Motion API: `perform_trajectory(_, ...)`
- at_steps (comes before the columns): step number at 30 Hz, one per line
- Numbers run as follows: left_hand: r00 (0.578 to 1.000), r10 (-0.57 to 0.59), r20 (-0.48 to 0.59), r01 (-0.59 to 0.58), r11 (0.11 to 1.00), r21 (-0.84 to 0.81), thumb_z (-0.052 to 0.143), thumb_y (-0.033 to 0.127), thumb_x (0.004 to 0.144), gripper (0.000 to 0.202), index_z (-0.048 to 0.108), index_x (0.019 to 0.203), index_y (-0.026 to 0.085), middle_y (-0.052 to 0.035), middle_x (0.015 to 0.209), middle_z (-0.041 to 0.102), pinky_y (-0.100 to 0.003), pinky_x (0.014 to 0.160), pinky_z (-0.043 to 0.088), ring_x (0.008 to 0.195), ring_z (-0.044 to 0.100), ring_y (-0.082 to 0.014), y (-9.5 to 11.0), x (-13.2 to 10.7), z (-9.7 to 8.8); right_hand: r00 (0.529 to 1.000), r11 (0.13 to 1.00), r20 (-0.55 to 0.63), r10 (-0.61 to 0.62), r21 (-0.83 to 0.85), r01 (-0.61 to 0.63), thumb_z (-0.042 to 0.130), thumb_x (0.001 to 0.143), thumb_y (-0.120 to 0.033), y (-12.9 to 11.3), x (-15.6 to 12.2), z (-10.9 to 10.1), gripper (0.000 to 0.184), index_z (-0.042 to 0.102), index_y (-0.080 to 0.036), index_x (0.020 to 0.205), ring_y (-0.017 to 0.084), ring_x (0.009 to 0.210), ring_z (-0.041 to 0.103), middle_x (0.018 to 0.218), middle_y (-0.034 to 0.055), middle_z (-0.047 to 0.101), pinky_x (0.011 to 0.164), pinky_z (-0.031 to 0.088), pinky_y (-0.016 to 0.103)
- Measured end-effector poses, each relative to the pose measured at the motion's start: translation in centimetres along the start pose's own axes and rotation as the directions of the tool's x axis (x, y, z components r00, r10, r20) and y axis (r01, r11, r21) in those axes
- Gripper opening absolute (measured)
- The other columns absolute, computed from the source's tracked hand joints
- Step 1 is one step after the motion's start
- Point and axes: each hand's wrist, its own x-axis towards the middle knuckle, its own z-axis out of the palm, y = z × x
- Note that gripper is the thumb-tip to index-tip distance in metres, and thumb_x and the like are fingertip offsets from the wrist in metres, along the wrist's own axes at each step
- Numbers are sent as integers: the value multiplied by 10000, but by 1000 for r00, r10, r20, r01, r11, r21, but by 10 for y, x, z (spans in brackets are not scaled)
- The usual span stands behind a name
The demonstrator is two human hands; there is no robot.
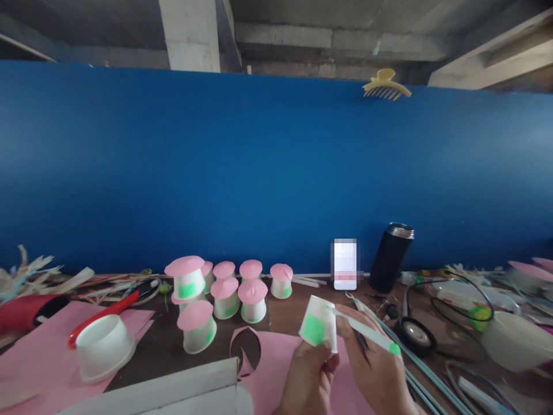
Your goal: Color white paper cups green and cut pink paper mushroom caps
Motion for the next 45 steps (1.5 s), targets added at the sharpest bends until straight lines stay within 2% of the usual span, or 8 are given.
perform_trajectory(4, 1000, 4, 21, -5, 1000, 16, 746, 160, 690, 228, 705, 913, 136, -55, 898, 645, -251, 750, 453, 822, 561, -143, 1, 0, -1, 1000, 1000, 7, -2, -4, 2, 515, 925, -274, 0, 0, 0, 194, 636, -211, 1063, 243, 947, 657, 986, 81, 718, 835, 531, 423)
perform_trajectory(9, 999, 16, 47, -17, 999, 30, 720, 162, 718, 277, 700, 993, 139, -63, 934, 662, -265, 770, 449, 849, 567, -154, 1, -2, -1, 1000, 999, 10, -9, -49, 10, 511, 924, -299, 1, -3, 0, 202, 637, -207, 1053, 268, 952, 656, 993, 85, 724, 862, 521, 468)
perform_trajectory(14, 1000, -1, 11, 1, 1000, 11, 746, 156, 676, 320, 703, 992, 138, -64, 926, 667, -260, 757, 450, 829, 565, -152, 1, -2, 0, 1000, 999, 16, -10, -53, 11, 511, 924, -295, 3, -5, 1, 201, 632, -216, 1063, 271, 951, 661, 995, 75, 731, 888, 510, 486)
perform_trajectory(21, 999, 15, 43, -17, 999, 45, 705, 169, 728, 241, 709, 967, 134, -67, 935, 660, -265, 772, 443, 844, 561, -150, 1, 0, -2, 1000, 1000, 17, 0, -30, 0, 513, 924, -292, 1, -4, 0, 189, 633, -218, 1049, 248, 942, 659, 986, 72, 719, 833, 535, 414)
perform_trajectory(25, 999, 10, 53, -12, 999, 39, 701, 172, 729, 190, 715, 915, 137, -67, 936, 665, -269, 785, 439, 866, 568, -162, 1, -2, 0, 1000, 1000, 30, 0, -31, 1, 510, 925, -284, 0, -5, 0, 187, 626, -224, 1060, 248, 963, 651, 1003, 70, 713, 845, 527, 414)
perform_trajectory(33, 999, 18, 46, -20, 999, 40, 716, 184, 708, 277, 706, 980, 134, -88, 984, 668, -282, 791, 436, 895, 570, -181, 1, -1, -1, 999, 999, 30, -25, -41, 26, 508, 927, -286, 0, -4, 1, 183, 627, -218, 1048, 243, 935, 653, 981, 70, 715, 829, 522, 408)
perform_trajectory(40, 995, 27, 91, -30, 999, 35, 698, 171, 731, 336, 692, 1066, 157, -86, 1043, 670, -282, 813, 430, 931, 571, -185, 3, -3, 2, 998, 999, 54, -11, -41, 13, 513, 922, -283, 0, -6, 3, 172, 629, -222, 1035, 242, 933, 657, 971, 63, 715, 826, 516, 405)
perform_trajectory(45, 999, 13, 52, -16, 999, 48, 714, 191, 720, 285, 705, 1004, 158, -71, 964, 676, -279, 806, 432, 924, 574, -187, 2, -3, 1, 999, 998, 36, -19, -52, 21, 505, 923, -289, -1, -6, 2, 181, 635, -223, 1029, 242, 929, 667, 959, 61, 717, 823, 515, 395)
